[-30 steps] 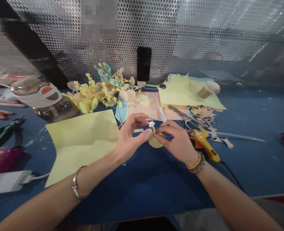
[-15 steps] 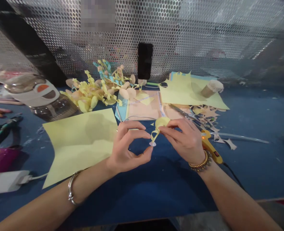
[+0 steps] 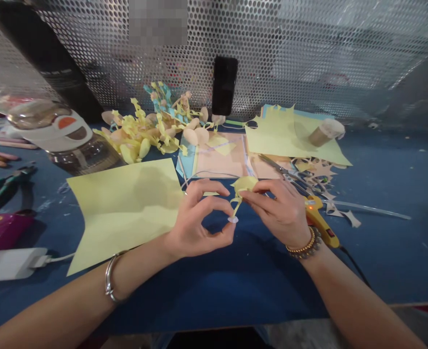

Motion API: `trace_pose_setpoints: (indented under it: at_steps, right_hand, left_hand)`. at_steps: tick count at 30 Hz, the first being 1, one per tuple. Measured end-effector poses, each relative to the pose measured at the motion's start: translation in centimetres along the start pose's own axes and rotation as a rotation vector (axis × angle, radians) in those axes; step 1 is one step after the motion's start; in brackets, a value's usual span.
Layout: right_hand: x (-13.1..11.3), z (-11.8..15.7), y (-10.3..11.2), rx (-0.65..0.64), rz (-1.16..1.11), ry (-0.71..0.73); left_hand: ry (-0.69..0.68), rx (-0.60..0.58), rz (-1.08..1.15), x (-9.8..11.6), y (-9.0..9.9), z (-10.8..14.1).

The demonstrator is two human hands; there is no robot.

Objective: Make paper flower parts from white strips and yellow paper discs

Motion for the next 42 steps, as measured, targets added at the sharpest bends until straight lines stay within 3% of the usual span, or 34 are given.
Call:
trace_pose_setpoints:
  at_steps: [42]
  right_hand:
    - [-0.06, -0.14, 0.2, 0.012, -0.028, 0.0]
  left_hand:
    - [-0.019, -0.015, 0.02, 0.53, -0.18, -0.27]
Point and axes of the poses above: each hand's wrist, its own z-axis away from the middle knuckle, its own y-axis out of the back of the hand, x = y × z, the point moved 10 cm from there along -z, towards the middle knuckle, and after that the axes turned 5 degrees about -x, right-handed, at the moved point
